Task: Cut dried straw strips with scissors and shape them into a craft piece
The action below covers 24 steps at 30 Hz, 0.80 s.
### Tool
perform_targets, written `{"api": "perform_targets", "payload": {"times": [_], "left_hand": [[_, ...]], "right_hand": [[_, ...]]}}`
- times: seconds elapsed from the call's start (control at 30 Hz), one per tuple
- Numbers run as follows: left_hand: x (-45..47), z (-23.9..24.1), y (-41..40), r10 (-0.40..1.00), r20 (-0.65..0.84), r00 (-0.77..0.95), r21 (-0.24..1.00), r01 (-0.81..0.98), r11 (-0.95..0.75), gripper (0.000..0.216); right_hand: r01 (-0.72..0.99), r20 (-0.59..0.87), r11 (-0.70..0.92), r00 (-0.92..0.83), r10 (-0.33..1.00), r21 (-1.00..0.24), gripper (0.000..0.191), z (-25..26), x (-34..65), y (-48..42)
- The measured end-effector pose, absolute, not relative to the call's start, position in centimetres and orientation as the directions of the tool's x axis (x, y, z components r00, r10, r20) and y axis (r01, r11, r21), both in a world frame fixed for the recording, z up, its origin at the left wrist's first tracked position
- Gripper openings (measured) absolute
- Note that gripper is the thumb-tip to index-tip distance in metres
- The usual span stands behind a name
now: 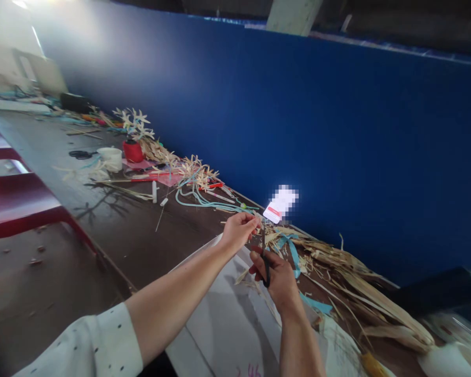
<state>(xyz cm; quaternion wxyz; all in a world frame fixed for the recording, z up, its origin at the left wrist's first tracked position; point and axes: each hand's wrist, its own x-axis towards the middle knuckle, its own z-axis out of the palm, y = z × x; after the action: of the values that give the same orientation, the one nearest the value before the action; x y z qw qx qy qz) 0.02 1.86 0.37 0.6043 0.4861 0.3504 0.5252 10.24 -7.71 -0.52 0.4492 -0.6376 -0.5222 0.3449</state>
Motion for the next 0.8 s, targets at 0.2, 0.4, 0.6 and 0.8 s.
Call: {"api": "perform_targets", "payload": {"times": [0.2, 0.4, 0.6, 0.8], "left_hand": [[-0.11, 0.78, 1.63, 0.977, 0.058, 0.204, 0.951, -0.311, 0.008, 0.018], [-0.05, 0.84, 1.47, 0.977, 0.055, 0.206, 0.922, -0.385, 0.030, 0.016], [0.14, 0.68, 1.59, 0.977, 0.045, 0.210, 0.907, -0.418, 0.048, 0.017], [0.22, 0.28, 1.35, 0.963, 0.097, 0.250, 0.951, -0.308, -0.015, 0.022]], "right_hand": [[0.342, 0.023, -0.056, 0.223, 0.975, -0.938, 0.046, -0.49, 10.09, -7.71], [0.358, 0.046, -0.028, 0.195, 0.980, -0.933, 0.044, -0.93, 10.05, -7.54], [0.358, 0.056, -0.023, 0.207, 0.977, -0.933, 0.041, -0.73, 9.98, -7.71], [0.141, 0.053, -0.005, 0.407, 0.912, -0.990, 0.046, -1.24, 10.66, -7.21]]}}
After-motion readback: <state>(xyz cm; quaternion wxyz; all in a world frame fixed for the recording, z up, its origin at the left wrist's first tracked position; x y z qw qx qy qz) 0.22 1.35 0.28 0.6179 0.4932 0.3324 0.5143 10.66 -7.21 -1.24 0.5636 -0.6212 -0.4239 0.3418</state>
